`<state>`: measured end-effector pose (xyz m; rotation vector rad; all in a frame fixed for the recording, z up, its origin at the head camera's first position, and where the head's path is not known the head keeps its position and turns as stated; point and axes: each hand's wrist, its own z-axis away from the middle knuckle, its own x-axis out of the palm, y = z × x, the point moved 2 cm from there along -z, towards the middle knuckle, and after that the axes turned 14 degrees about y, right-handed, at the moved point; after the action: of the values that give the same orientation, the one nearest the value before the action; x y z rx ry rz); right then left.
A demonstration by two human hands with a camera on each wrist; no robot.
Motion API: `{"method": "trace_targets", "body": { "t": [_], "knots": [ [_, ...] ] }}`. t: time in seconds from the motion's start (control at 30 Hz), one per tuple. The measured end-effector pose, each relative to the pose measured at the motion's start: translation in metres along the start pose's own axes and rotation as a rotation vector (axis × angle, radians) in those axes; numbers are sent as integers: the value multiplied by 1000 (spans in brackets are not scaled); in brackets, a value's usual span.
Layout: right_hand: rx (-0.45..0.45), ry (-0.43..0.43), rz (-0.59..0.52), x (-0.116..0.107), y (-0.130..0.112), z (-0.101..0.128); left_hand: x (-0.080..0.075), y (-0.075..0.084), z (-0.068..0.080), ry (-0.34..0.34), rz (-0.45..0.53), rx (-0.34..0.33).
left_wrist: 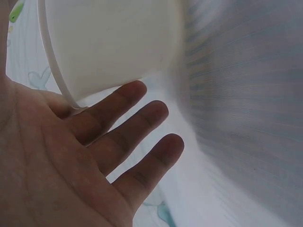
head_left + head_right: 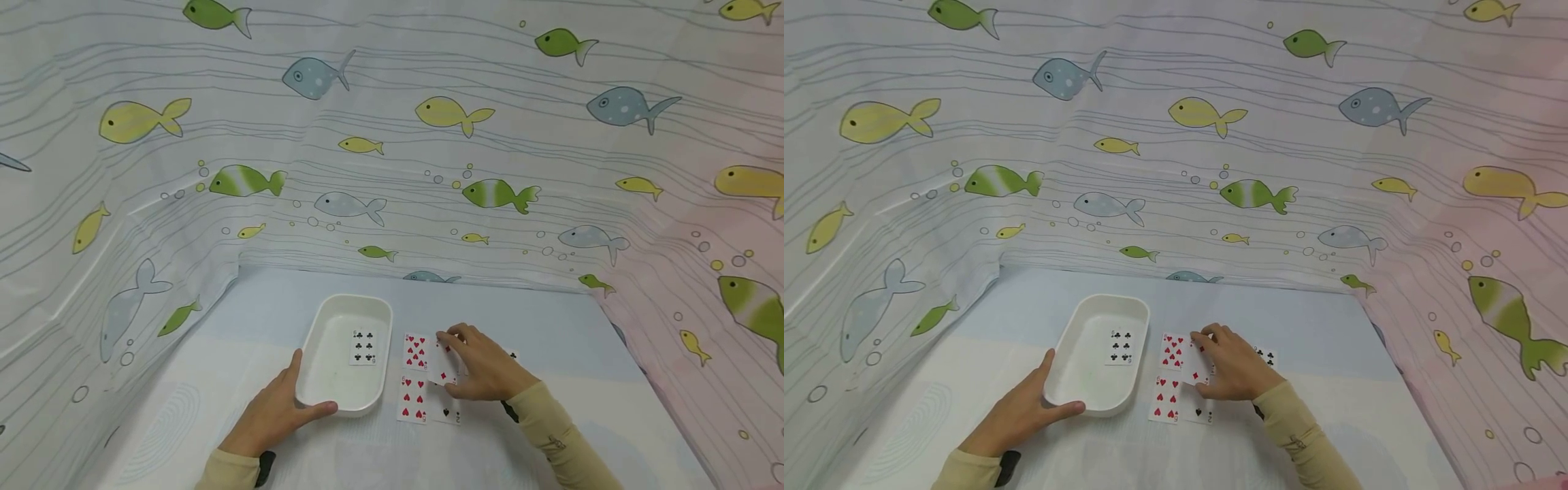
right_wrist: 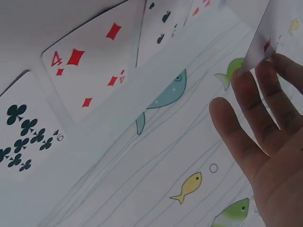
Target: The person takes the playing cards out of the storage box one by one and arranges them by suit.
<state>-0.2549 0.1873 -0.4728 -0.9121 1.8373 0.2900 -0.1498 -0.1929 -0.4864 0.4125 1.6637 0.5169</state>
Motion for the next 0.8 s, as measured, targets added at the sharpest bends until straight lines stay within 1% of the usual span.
{"method": "trace_targets", "body": {
  "t": [0.1,0.2,0.4,0.57,0.8],
  "knots": [
    [-29,13,14,-2,3,8,0,0,0,-2,0,-1],
    [-38,10,36,-4,6,17,0,0,0,-2,-8,-4],
    [14,-42,77,-7,11,33,0,1,0,-6,-15,-5],
    [11,-41,90,-9,17,48,0,2,0,-7,-17,-5],
    [36,-101,55,-7,24,68,0,1,0,-7,-16,-11]
  ]
}}
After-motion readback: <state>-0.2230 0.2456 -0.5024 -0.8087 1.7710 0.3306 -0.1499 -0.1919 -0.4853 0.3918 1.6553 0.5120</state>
